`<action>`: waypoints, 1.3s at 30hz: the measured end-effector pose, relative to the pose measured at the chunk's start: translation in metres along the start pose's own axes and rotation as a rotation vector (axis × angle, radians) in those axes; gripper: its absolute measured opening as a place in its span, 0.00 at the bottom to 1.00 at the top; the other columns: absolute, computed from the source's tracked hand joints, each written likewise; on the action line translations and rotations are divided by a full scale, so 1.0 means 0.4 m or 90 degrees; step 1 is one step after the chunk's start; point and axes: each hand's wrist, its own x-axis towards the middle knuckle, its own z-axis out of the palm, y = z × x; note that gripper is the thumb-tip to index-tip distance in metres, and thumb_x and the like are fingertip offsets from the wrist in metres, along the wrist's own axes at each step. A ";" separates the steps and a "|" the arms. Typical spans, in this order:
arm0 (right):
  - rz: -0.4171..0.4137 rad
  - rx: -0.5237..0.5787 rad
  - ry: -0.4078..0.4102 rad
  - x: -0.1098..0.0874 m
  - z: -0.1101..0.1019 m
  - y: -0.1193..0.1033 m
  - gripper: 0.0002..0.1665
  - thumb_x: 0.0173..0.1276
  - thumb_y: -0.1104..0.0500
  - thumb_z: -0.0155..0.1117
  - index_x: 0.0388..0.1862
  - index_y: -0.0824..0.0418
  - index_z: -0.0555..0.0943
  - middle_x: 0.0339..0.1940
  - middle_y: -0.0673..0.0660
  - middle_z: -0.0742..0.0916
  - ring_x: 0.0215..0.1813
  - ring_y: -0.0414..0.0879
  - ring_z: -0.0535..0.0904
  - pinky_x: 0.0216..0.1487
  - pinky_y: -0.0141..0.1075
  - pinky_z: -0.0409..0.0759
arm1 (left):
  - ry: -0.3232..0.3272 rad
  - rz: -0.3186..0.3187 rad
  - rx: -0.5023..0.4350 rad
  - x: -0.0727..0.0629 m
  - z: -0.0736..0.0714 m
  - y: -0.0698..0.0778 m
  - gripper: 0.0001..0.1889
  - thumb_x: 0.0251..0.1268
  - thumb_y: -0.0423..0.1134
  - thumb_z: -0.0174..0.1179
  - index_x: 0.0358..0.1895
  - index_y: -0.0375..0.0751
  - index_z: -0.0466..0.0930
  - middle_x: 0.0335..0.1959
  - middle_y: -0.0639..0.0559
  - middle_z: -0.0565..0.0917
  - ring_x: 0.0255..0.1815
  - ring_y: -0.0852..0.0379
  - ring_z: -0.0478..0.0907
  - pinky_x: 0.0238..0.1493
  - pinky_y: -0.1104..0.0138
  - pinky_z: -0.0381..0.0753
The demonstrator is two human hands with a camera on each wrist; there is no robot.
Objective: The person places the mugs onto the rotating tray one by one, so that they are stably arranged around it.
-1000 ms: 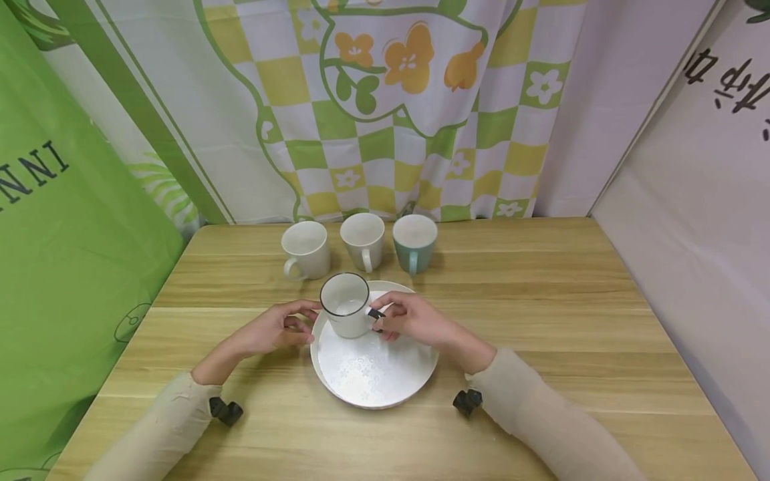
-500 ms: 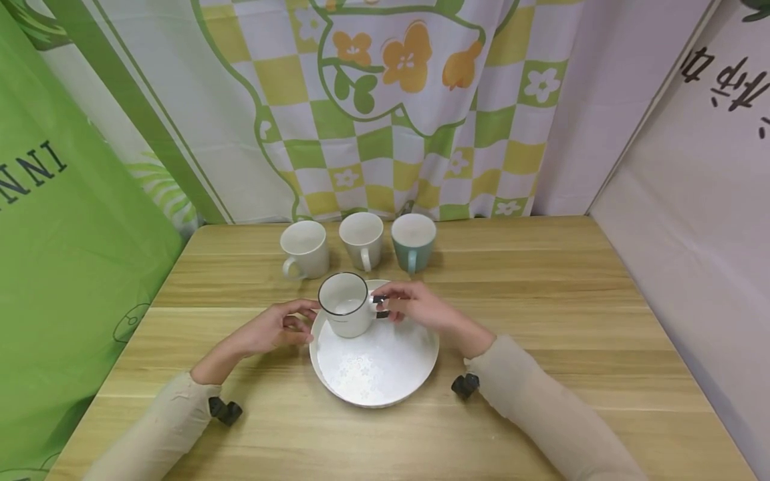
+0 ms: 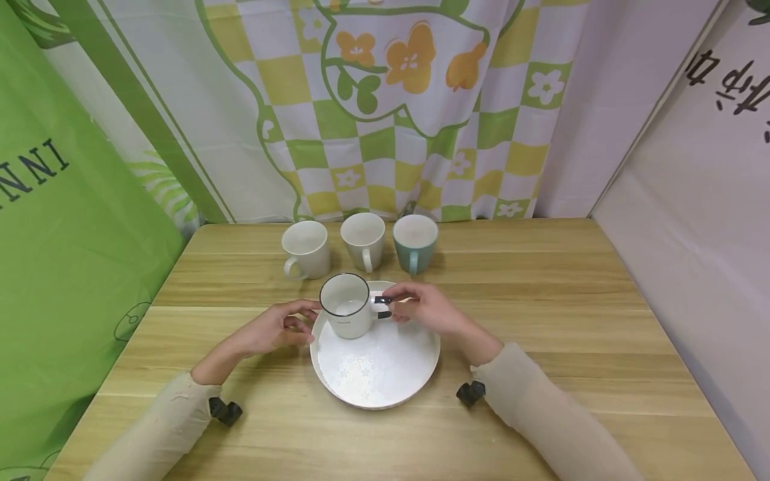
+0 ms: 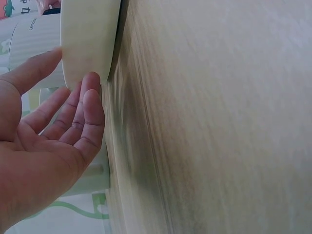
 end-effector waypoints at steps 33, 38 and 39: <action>0.017 0.048 0.083 0.014 -0.006 0.005 0.19 0.71 0.67 0.59 0.59 0.73 0.76 0.54 0.71 0.85 0.47 0.41 0.86 0.54 0.33 0.84 | 0.003 0.000 0.028 -0.003 0.000 0.005 0.32 0.62 0.29 0.68 0.69 0.32 0.68 0.55 0.31 0.79 0.43 0.52 0.84 0.44 0.71 0.84; 0.015 0.060 0.068 0.017 -0.006 0.003 0.21 0.72 0.67 0.59 0.62 0.72 0.76 0.56 0.71 0.84 0.50 0.43 0.86 0.55 0.32 0.83 | 0.004 0.006 0.035 -0.004 -0.001 0.007 0.31 0.62 0.31 0.68 0.68 0.32 0.69 0.55 0.31 0.79 0.44 0.52 0.84 0.45 0.70 0.83; 0.014 0.062 0.064 0.018 -0.006 0.002 0.21 0.72 0.67 0.59 0.62 0.72 0.76 0.57 0.72 0.84 0.51 0.44 0.86 0.56 0.32 0.83 | 0.006 0.006 0.036 -0.004 -0.001 0.007 0.31 0.62 0.31 0.68 0.68 0.32 0.69 0.56 0.31 0.79 0.44 0.52 0.84 0.45 0.71 0.83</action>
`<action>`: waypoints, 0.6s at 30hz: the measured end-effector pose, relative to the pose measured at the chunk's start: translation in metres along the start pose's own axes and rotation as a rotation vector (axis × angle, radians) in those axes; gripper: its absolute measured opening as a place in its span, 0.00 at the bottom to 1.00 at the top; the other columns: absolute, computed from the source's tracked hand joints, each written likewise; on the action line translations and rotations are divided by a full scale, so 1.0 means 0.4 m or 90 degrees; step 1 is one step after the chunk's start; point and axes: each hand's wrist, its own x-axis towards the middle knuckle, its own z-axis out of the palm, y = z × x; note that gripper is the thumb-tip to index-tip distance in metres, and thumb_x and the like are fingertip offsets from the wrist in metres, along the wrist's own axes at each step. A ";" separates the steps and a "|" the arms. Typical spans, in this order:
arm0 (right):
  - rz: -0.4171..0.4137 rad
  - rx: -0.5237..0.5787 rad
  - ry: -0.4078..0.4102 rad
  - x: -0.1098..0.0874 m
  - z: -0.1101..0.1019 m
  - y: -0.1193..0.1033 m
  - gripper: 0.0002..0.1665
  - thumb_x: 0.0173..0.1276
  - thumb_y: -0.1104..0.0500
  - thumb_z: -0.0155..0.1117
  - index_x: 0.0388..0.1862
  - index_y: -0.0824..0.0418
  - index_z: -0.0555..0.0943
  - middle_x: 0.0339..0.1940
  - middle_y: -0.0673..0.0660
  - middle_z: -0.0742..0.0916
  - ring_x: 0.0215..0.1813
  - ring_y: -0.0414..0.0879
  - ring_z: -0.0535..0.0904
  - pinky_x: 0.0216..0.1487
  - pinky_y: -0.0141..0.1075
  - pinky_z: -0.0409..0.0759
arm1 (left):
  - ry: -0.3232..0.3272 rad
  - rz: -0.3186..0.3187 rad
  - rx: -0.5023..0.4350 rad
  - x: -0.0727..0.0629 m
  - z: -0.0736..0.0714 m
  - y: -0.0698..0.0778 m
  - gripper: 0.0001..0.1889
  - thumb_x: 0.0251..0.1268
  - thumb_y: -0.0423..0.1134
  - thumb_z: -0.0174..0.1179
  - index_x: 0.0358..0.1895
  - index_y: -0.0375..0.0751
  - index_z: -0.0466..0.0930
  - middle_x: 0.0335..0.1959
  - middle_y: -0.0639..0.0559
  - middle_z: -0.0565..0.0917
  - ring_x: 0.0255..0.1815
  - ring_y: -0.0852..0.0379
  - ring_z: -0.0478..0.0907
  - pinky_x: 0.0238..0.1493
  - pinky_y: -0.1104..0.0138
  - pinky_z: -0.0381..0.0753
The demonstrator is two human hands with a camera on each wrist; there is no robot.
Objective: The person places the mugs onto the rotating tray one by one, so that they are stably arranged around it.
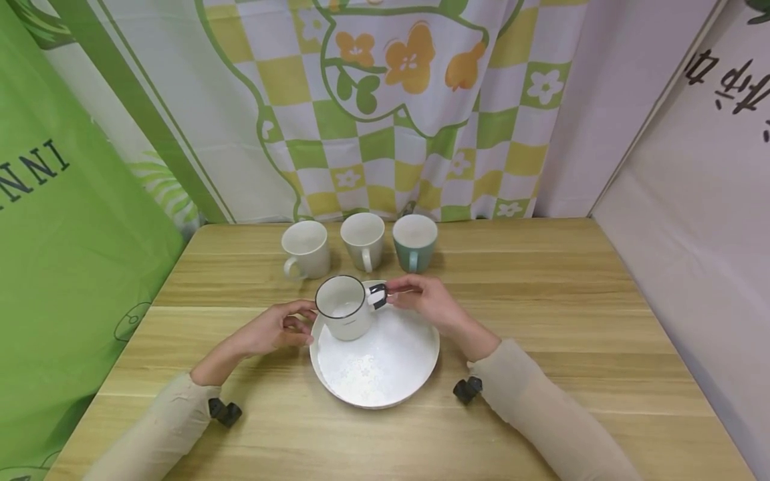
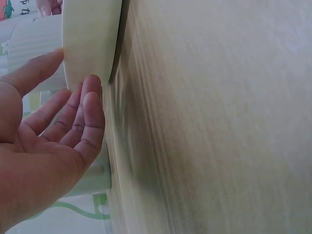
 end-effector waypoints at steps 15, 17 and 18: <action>0.004 -0.028 -0.020 0.005 -0.001 -0.009 0.23 0.72 0.67 0.58 0.65 0.69 0.75 0.60 0.72 0.82 0.62 0.59 0.82 0.59 0.34 0.80 | 0.008 -0.005 -0.008 -0.002 0.004 0.001 0.32 0.62 0.30 0.68 0.69 0.31 0.68 0.56 0.30 0.78 0.44 0.52 0.83 0.46 0.71 0.83; 0.000 -0.027 -0.024 0.006 -0.001 -0.008 0.23 0.72 0.68 0.58 0.65 0.69 0.75 0.61 0.72 0.82 0.62 0.60 0.81 0.59 0.33 0.81 | 0.008 -0.005 -0.007 -0.002 0.004 0.000 0.32 0.62 0.30 0.68 0.69 0.31 0.68 0.57 0.30 0.78 0.45 0.51 0.84 0.46 0.71 0.83; -0.003 -0.024 -0.026 0.006 -0.001 -0.008 0.24 0.72 0.68 0.58 0.66 0.70 0.75 0.61 0.73 0.82 0.62 0.60 0.81 0.59 0.33 0.81 | 0.008 -0.005 -0.007 -0.003 0.005 -0.002 0.32 0.62 0.30 0.68 0.69 0.31 0.68 0.56 0.30 0.78 0.45 0.51 0.84 0.45 0.71 0.83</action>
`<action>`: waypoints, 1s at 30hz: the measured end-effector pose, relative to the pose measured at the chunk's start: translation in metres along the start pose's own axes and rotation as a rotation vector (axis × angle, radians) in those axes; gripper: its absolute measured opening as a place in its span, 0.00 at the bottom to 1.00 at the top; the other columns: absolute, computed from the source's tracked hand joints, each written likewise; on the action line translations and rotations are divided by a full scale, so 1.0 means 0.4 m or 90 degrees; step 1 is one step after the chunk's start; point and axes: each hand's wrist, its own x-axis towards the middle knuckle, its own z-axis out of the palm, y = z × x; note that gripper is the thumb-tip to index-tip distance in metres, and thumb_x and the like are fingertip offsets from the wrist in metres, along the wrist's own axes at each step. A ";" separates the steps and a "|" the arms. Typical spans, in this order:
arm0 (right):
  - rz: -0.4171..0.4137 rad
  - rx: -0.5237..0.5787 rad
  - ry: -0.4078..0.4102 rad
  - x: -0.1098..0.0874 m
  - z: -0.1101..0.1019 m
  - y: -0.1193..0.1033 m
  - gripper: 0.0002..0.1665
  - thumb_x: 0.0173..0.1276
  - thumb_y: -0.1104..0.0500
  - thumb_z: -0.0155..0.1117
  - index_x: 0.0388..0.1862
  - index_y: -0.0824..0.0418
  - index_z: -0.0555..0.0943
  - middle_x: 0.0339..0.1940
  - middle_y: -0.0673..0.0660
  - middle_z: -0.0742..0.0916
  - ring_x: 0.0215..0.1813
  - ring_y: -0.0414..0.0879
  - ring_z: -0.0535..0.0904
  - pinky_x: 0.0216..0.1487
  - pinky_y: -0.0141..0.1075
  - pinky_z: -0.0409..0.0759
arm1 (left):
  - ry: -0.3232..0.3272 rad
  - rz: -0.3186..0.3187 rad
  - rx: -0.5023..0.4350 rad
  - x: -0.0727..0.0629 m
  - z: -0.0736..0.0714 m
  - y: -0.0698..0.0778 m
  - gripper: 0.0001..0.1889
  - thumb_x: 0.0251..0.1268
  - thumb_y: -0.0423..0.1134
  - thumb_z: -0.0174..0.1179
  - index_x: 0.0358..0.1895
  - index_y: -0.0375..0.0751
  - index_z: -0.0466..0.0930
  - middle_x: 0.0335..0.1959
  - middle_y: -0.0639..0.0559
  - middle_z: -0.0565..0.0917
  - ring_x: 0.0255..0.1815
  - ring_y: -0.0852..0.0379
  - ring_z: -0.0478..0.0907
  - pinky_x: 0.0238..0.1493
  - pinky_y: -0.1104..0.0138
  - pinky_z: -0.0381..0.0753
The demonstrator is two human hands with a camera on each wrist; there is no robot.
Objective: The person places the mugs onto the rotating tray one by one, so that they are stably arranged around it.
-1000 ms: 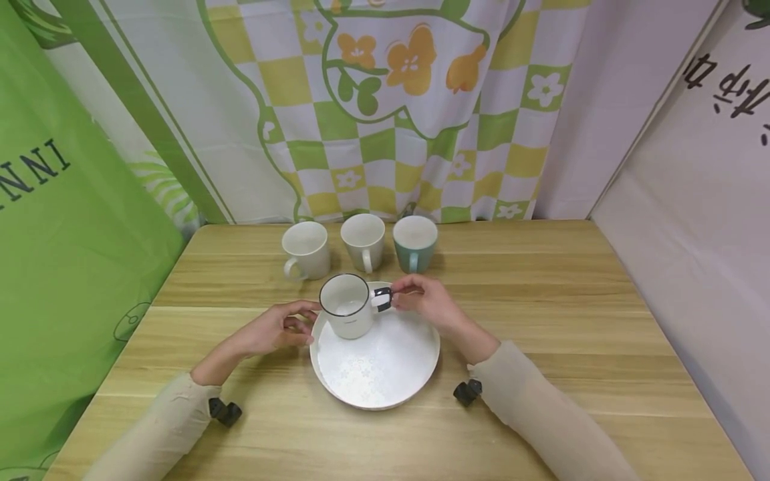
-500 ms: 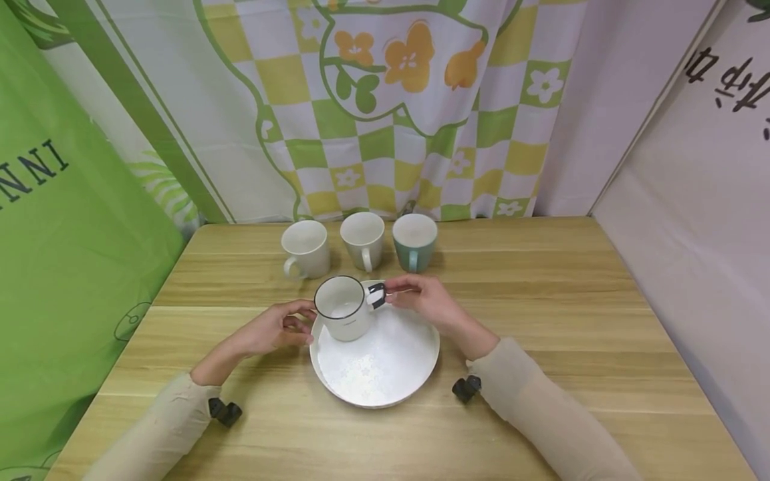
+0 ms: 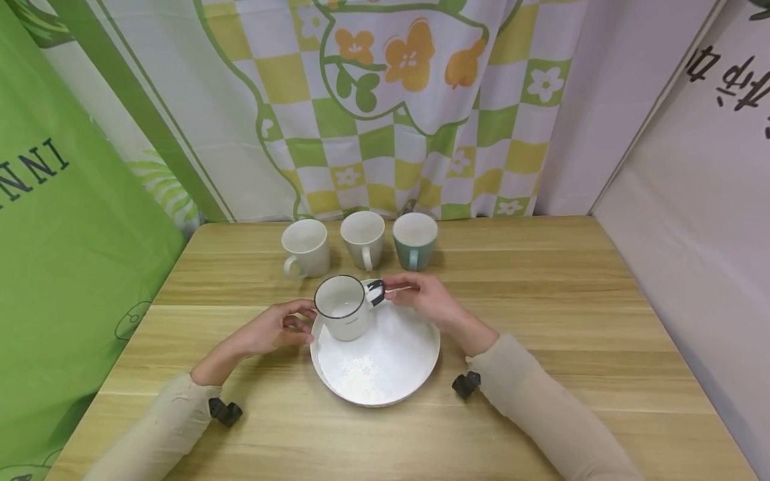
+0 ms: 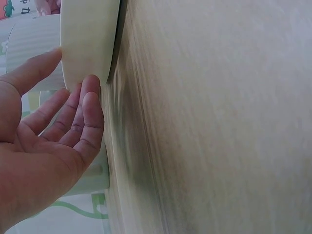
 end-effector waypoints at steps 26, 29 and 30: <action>-0.006 0.018 0.019 -0.019 -0.034 -0.007 0.25 0.75 0.63 0.57 0.67 0.72 0.70 0.65 0.73 0.78 0.52 0.47 0.83 0.55 0.39 0.84 | -0.005 0.015 0.025 0.000 0.001 -0.011 0.33 0.62 0.34 0.69 0.70 0.34 0.68 0.57 0.33 0.80 0.46 0.54 0.84 0.45 0.69 0.85; -0.005 0.015 0.026 -0.023 -0.038 -0.010 0.25 0.75 0.62 0.57 0.66 0.72 0.71 0.65 0.73 0.78 0.51 0.45 0.83 0.55 0.40 0.84 | -0.006 0.012 0.020 0.000 0.001 -0.010 0.33 0.61 0.33 0.70 0.70 0.35 0.69 0.57 0.34 0.80 0.46 0.54 0.83 0.45 0.69 0.85; -0.006 0.015 0.028 -0.023 -0.040 -0.009 0.24 0.75 0.61 0.57 0.66 0.71 0.71 0.64 0.74 0.78 0.50 0.44 0.83 0.55 0.40 0.84 | -0.006 0.013 0.017 0.001 0.002 -0.010 0.33 0.61 0.33 0.70 0.69 0.34 0.69 0.57 0.34 0.80 0.46 0.54 0.84 0.45 0.69 0.85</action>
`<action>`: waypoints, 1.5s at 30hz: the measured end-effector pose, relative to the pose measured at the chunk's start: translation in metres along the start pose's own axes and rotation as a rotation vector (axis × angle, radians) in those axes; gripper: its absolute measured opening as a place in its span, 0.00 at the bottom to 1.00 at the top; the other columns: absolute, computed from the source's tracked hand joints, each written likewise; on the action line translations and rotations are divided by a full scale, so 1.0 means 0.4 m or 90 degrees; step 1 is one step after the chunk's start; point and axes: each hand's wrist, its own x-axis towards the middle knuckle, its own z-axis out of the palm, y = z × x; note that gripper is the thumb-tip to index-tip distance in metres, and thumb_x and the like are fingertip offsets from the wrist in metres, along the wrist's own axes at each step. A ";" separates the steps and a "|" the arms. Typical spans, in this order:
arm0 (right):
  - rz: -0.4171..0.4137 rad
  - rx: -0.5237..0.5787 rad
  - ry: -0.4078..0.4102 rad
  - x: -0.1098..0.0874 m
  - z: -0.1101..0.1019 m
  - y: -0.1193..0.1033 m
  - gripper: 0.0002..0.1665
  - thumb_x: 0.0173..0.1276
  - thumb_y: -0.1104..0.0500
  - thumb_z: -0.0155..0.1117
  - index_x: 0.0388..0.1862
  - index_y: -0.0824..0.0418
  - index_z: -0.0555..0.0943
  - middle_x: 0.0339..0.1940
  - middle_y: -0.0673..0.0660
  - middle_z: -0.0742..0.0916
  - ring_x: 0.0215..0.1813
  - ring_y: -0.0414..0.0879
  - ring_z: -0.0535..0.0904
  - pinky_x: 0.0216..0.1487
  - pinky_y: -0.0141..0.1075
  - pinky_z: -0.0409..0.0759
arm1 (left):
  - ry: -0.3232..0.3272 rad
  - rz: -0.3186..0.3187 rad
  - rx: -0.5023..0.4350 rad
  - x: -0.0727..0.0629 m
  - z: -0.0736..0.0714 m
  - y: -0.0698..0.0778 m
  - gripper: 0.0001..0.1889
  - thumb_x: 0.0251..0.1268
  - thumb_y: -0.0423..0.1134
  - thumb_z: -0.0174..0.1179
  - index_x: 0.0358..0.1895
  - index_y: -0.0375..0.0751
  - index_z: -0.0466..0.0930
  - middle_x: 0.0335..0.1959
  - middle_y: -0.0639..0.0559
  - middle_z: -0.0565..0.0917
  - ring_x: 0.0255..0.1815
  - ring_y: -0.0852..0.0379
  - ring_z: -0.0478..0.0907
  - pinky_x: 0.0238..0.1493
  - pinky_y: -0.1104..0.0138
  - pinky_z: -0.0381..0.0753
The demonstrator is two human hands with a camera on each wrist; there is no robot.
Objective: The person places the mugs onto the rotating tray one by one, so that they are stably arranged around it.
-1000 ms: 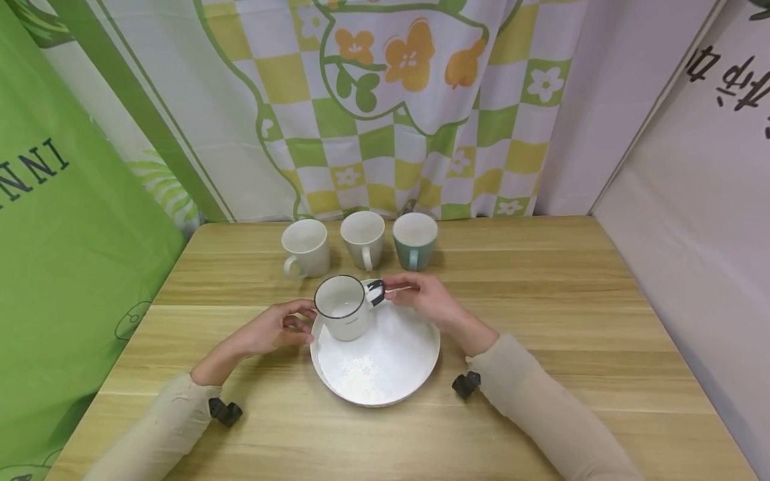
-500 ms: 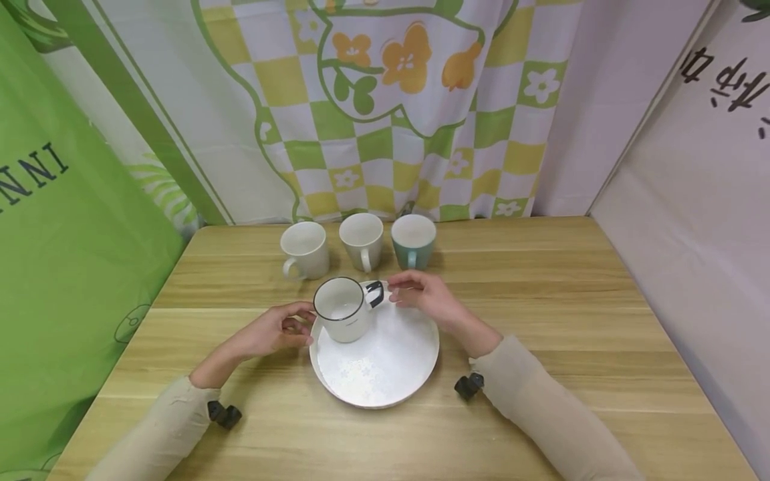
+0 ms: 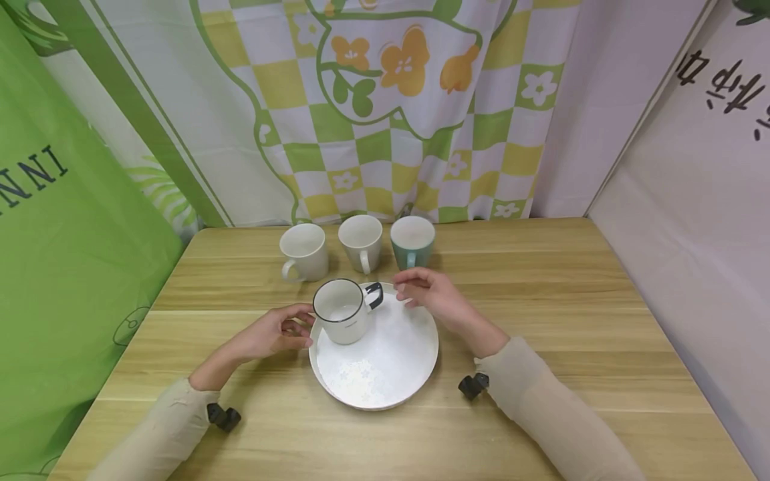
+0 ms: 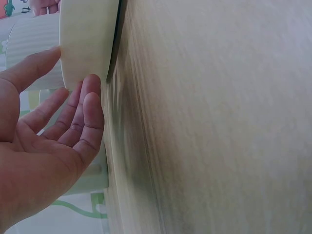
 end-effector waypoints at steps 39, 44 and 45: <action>0.029 0.029 0.099 0.037 -0.076 0.032 0.21 0.76 0.59 0.57 0.63 0.70 0.73 0.54 0.66 0.82 0.45 0.43 0.82 0.50 0.39 0.84 | 0.004 0.001 -0.023 -0.002 0.001 -0.008 0.33 0.62 0.32 0.69 0.69 0.33 0.67 0.56 0.31 0.80 0.44 0.56 0.84 0.43 0.70 0.84; 0.029 0.023 0.103 0.044 -0.078 0.038 0.22 0.76 0.59 0.57 0.63 0.71 0.72 0.51 0.62 0.83 0.44 0.41 0.82 0.50 0.39 0.84 | 0.002 -0.007 -0.031 -0.002 0.002 -0.007 0.33 0.62 0.31 0.68 0.70 0.32 0.67 0.56 0.31 0.79 0.45 0.53 0.84 0.43 0.72 0.83; 0.028 0.021 0.102 0.045 -0.078 0.039 0.22 0.77 0.59 0.56 0.63 0.72 0.72 0.51 0.62 0.83 0.44 0.41 0.82 0.50 0.40 0.84 | 0.002 -0.008 -0.031 -0.002 0.002 -0.008 0.33 0.62 0.30 0.68 0.70 0.32 0.67 0.56 0.30 0.79 0.45 0.53 0.84 0.43 0.72 0.83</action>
